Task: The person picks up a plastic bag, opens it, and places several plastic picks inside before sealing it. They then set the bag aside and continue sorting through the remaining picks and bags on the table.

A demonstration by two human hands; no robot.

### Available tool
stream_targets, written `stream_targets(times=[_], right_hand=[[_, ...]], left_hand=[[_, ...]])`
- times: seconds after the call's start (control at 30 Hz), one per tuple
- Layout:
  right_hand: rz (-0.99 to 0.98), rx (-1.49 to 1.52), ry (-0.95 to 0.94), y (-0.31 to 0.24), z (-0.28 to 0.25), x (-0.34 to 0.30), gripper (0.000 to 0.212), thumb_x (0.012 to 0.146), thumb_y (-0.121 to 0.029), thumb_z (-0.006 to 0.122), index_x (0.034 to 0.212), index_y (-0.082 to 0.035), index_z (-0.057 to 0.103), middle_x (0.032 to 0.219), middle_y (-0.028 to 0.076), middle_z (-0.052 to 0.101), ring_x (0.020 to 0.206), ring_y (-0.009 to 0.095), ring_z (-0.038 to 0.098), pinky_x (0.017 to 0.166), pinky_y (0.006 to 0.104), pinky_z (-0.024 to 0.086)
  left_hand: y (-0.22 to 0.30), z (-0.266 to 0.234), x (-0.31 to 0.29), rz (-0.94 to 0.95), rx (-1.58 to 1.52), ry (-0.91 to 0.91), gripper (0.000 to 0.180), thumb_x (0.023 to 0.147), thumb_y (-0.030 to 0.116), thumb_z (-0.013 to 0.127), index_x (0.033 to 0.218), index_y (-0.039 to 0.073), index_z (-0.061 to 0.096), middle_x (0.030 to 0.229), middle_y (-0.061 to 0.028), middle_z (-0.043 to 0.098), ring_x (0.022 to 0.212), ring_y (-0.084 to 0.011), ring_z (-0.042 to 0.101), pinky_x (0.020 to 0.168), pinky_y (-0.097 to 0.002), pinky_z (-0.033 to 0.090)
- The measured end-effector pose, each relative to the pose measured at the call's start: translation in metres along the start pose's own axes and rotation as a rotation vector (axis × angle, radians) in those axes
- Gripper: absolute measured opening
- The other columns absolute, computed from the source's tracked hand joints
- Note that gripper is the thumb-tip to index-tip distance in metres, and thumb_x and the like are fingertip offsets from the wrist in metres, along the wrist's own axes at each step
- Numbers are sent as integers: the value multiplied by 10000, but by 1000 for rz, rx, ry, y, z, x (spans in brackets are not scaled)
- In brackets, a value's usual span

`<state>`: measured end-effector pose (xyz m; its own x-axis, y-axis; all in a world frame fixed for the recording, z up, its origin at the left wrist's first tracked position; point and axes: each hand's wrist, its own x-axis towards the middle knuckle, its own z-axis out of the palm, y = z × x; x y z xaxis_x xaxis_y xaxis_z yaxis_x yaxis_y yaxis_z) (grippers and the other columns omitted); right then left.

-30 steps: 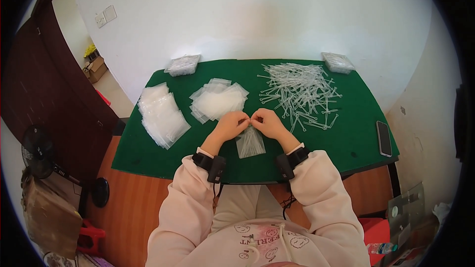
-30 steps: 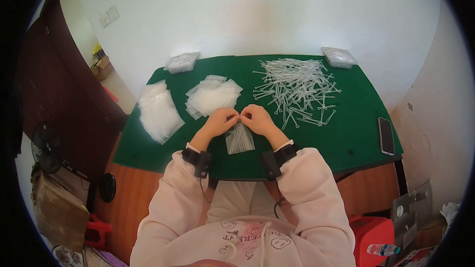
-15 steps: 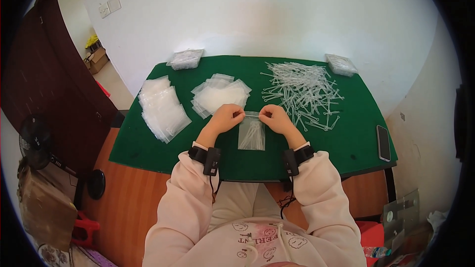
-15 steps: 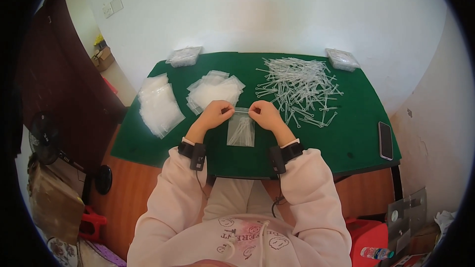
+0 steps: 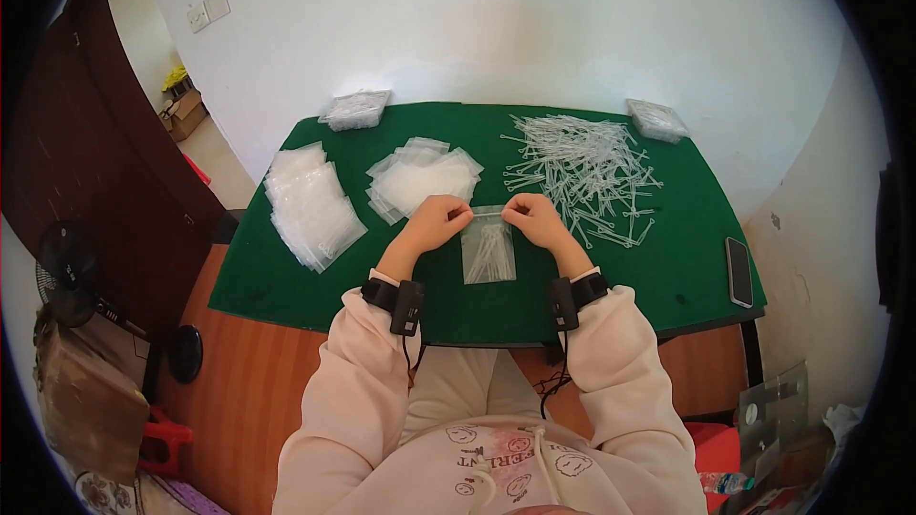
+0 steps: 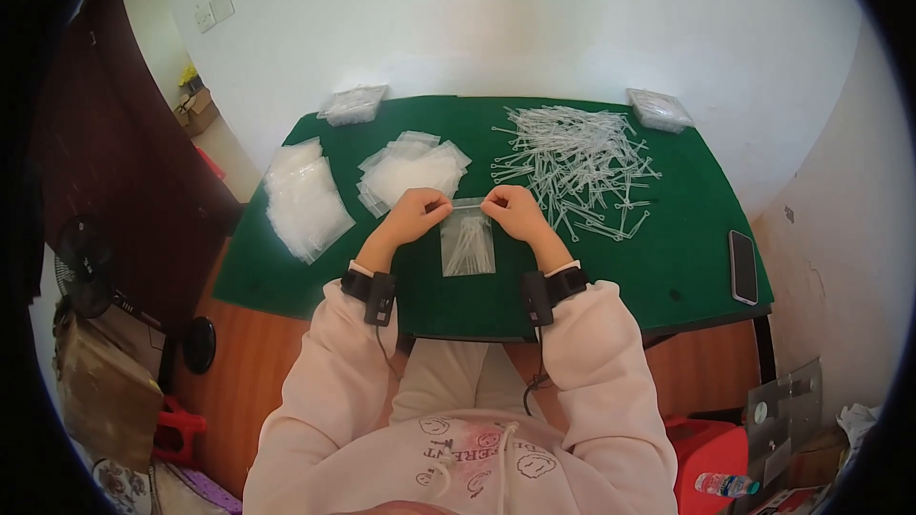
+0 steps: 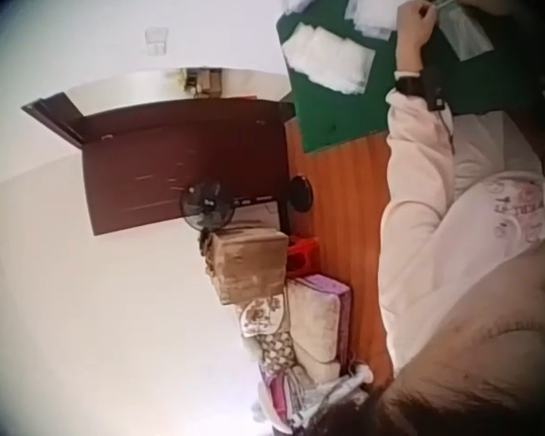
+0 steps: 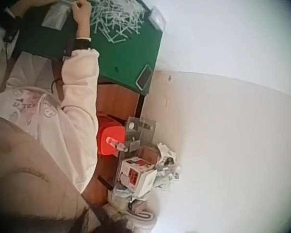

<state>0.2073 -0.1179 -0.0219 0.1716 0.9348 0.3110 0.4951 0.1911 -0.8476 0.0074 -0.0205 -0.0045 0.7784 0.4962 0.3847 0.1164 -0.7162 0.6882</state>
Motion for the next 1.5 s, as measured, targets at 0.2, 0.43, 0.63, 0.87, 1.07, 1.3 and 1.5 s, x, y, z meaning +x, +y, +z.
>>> stream_targets(times=[0.2,0.43,0.63,0.87,1.07,1.3,1.5], right_hand=[[173,508,80,-1,4,1,101,827,-142,560,789,-50,577,657,-39,525,544,55,461,496,199,368],[359,705,-46,-18,12,-6,109,853,-152,538,838,-46,558,712,-14,533,593,63,478,506,211,393],[389,525,-135,-15,16,-6,117,862,-164,535,846,-51,559,713,-18,531,602,56,482,512,203,393],[286,746,-71,-21,16,-4,142,856,-203,566,831,-64,565,681,-24,531,579,54,490,492,198,399],[271,756,-139,-19,15,-6,139,841,-176,588,783,-52,562,668,-3,551,558,63,513,484,200,416],[198,595,-169,-24,16,-9,150,829,-148,581,731,-39,553,601,3,543,485,70,512,440,197,407],[192,469,-240,-22,18,-9,135,819,-130,569,732,-28,556,591,8,543,465,71,498,430,200,396]], left_hand=[[-13,1,4,-132,-309,-50,102,781,104,574,783,9,609,686,-28,562,629,-110,507,598,-245,416],[2,15,1,-48,-595,25,85,755,67,584,822,42,630,884,-31,571,793,-103,515,712,-228,414],[11,14,4,381,-298,60,98,756,84,633,843,38,634,868,-22,578,798,-87,519,705,-212,407],[3,7,-1,-151,-629,-116,128,816,155,622,796,28,628,682,34,546,617,-42,472,559,-189,368],[4,10,1,-214,-539,-103,161,825,179,616,762,31,623,614,48,508,543,-25,427,488,-185,325],[5,10,1,-325,-504,-98,175,819,185,614,752,25,625,597,44,516,530,-30,432,479,-185,323],[0,14,2,-280,-470,-147,139,807,158,619,786,20,622,640,30,546,563,-35,463,504,-186,351]])
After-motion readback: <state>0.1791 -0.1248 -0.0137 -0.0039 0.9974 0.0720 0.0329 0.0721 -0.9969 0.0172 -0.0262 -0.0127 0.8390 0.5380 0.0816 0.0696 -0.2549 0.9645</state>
